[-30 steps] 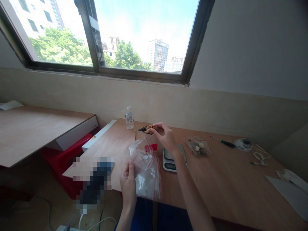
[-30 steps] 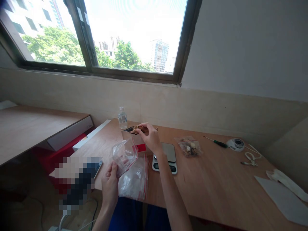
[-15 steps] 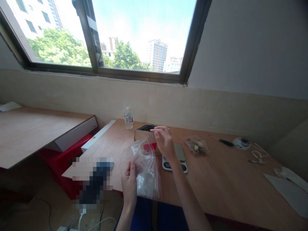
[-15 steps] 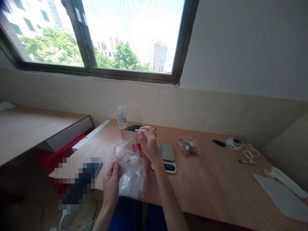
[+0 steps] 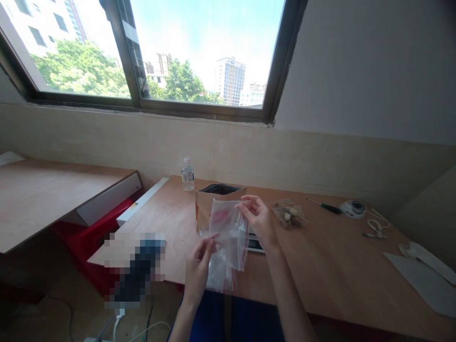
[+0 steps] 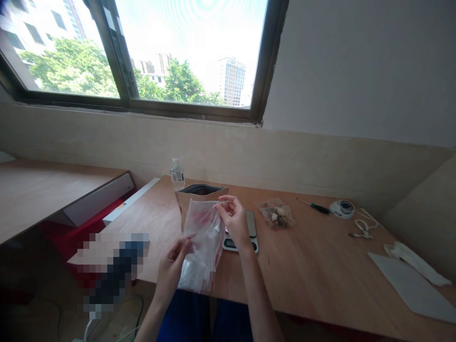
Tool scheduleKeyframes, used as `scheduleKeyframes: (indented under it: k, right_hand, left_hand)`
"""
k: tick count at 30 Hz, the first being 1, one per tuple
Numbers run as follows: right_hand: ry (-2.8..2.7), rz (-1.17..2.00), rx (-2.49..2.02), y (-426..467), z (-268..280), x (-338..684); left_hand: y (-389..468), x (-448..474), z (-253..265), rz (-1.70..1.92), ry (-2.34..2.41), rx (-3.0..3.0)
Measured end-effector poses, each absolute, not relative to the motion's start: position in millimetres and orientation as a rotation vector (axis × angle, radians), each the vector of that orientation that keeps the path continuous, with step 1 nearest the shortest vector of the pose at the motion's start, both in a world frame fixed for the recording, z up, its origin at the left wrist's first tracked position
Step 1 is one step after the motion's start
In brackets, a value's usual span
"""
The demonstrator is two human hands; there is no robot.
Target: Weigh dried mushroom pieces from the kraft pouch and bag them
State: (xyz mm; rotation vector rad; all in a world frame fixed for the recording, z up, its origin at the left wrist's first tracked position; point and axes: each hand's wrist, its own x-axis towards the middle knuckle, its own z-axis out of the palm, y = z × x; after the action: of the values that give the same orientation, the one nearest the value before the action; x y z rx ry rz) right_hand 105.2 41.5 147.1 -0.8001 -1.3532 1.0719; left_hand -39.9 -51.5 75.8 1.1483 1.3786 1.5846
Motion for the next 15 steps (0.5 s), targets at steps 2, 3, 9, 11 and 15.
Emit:
scheduleKeyframes:
  k: [2,3,9,11,15]
  right_hand:
    - [-1.269,1.034,-0.802,43.3,145.2,108.8]
    - [-1.258,1.029,-0.812,43.1,143.0,110.0]
    - [-1.449,1.341,-0.792,28.7,122.9,114.5]
    - [-1.475,1.406,-0.799,23.8,116.2,117.9]
    - [-1.578,1.490,-0.852,34.4,92.1,135.5]
  left_hand:
    - [-50.7,-39.8,76.0,1.563,1.334,1.167]
    - [-50.3,-39.4,75.7,1.568,1.322,1.162]
    - [-48.8,-39.5,70.6,1.616,1.341,1.131]
    - [-48.0,-42.1,70.6,1.606,1.343,1.125]
    - [-47.1,-54.4,76.4,1.539,1.352,1.098]
